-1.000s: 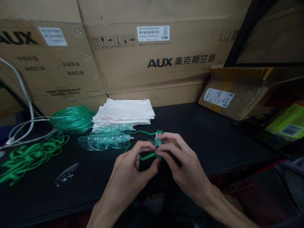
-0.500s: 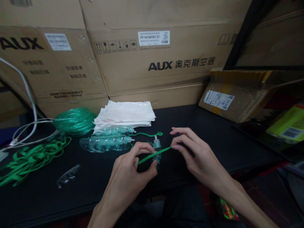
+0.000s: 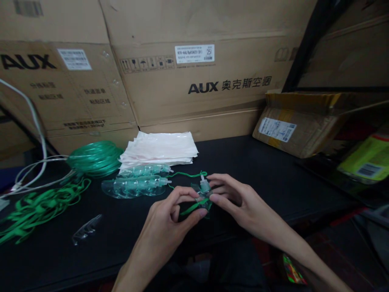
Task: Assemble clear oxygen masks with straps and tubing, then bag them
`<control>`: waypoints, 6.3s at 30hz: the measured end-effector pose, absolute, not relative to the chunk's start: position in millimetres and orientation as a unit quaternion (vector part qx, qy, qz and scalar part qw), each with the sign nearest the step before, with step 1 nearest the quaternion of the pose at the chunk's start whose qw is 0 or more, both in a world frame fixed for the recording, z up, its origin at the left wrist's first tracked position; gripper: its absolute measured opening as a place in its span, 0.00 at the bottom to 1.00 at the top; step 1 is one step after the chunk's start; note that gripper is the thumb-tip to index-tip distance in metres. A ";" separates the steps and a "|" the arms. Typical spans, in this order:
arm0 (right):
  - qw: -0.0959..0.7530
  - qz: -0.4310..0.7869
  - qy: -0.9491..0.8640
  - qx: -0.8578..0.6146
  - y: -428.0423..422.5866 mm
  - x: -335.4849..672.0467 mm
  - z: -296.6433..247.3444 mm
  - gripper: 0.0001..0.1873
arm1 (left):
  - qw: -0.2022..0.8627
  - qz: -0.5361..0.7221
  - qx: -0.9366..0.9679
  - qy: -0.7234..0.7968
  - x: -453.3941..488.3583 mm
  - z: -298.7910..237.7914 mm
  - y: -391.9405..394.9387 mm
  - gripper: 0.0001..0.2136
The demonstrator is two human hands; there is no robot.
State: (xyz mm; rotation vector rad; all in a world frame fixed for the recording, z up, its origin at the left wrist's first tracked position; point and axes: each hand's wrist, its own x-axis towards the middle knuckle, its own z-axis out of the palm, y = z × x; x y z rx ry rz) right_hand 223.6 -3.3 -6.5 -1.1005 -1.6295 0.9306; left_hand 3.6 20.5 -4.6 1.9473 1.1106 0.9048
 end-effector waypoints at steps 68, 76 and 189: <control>0.490 0.634 -0.502 -0.326 4.2 219.4 -12.5 0.24 | 0.341 0.561 0.606 0.449 10.8 -2.7 30.7 0.09; 0.482 0.637 -0.502 -0.332 3.6 219.2 -8.6 0.24 | 0.249 0.532 0.668 0.457 5.6 -9.1 27.8 0.07; 0.425 0.113 -0.749 -0.496 -7.4 240.8 7.0 0.05 | 0.132 0.472 0.801 0.344 10.5 1.0 26.7 0.02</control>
